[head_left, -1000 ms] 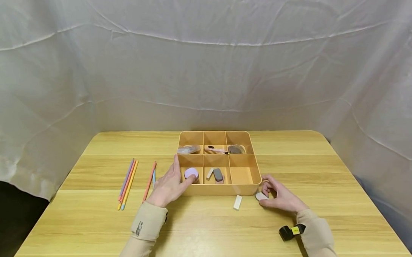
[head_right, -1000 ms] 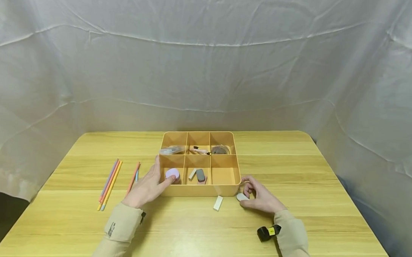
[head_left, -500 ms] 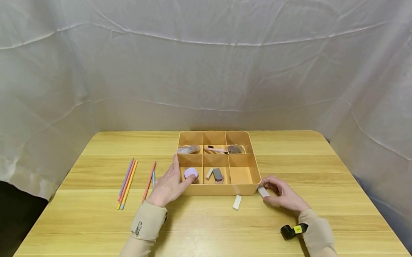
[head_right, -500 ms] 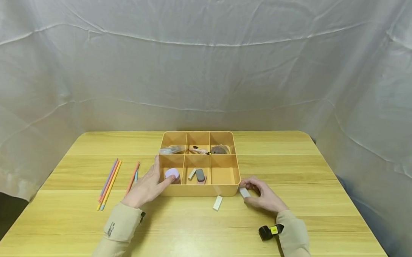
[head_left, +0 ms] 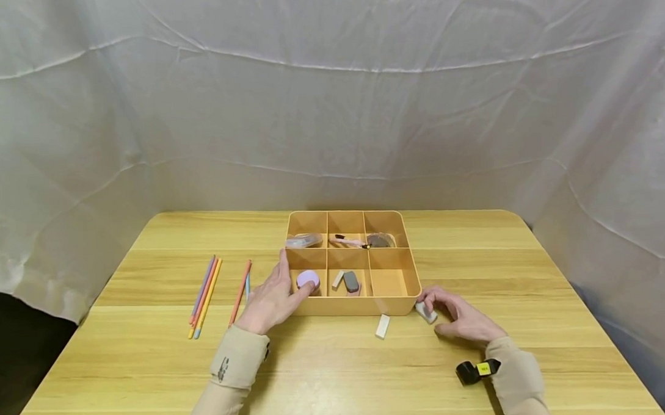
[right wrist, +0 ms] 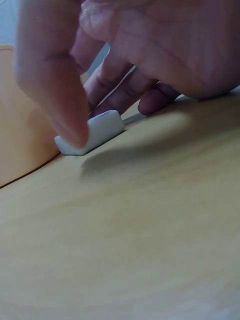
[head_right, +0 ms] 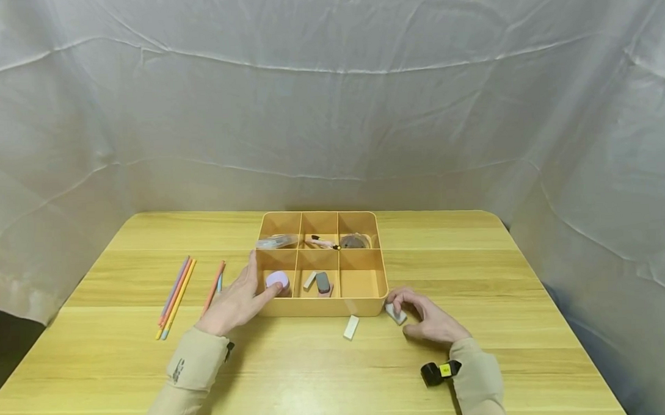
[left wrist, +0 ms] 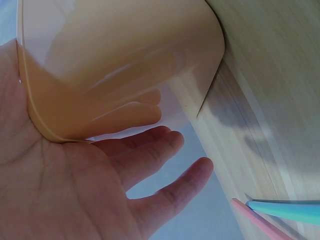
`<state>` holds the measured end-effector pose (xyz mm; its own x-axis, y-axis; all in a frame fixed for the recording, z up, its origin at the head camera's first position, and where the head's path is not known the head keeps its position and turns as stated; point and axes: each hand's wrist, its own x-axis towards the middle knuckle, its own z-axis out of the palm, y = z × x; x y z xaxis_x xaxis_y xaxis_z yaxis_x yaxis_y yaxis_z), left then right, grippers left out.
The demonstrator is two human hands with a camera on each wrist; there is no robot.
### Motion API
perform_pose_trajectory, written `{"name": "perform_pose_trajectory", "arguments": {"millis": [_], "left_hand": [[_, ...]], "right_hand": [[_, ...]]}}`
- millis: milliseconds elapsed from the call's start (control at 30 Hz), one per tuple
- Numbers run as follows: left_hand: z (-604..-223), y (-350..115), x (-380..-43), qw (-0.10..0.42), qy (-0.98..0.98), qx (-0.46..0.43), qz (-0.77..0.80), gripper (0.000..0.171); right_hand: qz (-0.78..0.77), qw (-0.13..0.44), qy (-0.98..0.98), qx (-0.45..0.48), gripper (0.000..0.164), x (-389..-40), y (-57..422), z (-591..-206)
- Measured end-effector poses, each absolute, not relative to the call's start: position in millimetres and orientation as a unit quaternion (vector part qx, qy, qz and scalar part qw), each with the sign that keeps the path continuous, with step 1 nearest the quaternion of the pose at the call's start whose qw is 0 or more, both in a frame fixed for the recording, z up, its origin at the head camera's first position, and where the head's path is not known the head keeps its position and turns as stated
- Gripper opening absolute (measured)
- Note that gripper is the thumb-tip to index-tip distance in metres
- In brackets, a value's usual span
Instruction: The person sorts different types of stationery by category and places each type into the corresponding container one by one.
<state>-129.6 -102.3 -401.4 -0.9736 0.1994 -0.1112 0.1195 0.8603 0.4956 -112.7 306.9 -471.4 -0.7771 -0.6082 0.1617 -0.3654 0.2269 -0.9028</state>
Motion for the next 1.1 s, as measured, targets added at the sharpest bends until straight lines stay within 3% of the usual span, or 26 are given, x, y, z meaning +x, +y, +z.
{"name": "perform_pose_trajectory", "arguments": {"millis": [433,1100], "left_hand": [[-401.4,-101.9,-130.0,0.078,0.96,0.086,0.254,0.103],[-402.4,-102.8,-129.9,0.068,0.962,0.094,0.248,0.102]], "right_hand": [[-0.512,0.08,0.799,-0.304,0.027,-111.6,301.8,-471.2],[-0.513,0.053,0.809,-0.281,0.034,-111.3,299.7,-472.9]]}}
